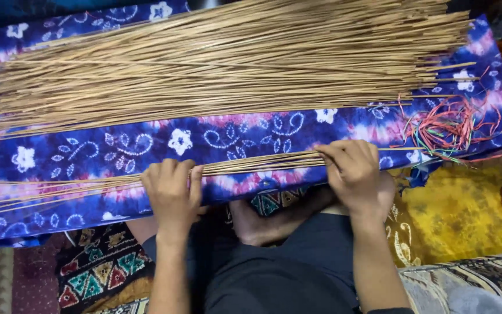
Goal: The person is manually sorting and organizing long, thin wooden sticks into bundles on a cloth spread on the floor.
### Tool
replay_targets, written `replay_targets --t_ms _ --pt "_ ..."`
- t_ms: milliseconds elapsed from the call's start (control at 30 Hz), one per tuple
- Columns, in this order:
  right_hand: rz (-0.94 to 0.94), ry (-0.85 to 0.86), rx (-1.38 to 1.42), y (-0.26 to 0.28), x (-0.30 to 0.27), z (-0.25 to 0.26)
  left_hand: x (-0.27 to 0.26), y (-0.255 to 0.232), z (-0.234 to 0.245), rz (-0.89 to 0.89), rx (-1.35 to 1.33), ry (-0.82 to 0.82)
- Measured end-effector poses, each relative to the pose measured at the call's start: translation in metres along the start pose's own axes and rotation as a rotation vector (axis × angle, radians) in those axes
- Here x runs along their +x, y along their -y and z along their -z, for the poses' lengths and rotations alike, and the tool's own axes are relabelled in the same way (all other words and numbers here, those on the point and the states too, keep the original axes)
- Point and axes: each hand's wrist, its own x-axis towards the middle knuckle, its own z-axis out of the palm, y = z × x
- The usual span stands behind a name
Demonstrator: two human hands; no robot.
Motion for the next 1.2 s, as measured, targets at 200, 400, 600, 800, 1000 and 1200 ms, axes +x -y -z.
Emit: replay_targets --t_ms 200,400,600,800,1000,1200 --pt "0.079 0.126 0.223 0.063 -0.001 -0.030 0.002 -0.063 -0.007 -0.062 -0.228 0.019" --pt "0.015 0.117 0.116 0.021 -0.010 -0.013 -0.012 0.001 0.011 -0.007 -0.137 0.041" --pt "0.199 0.156 0.246 0.092 0.018 -0.030 -0.019 -0.063 -0.006 -0.103 -0.228 0.022" --pt "0.084 0.164 0.121 0.035 0.002 -0.024 -0.021 0.010 0.021 0.033 -0.095 0.029" --pt "0.011 0.083 0.089 0.040 0.018 0.000 -0.026 0.005 0.025 0.156 -0.325 0.015" --pt "0.104 0.126 0.160 0.071 0.022 -0.020 -0.018 -0.026 0.021 0.143 -0.572 0.041"
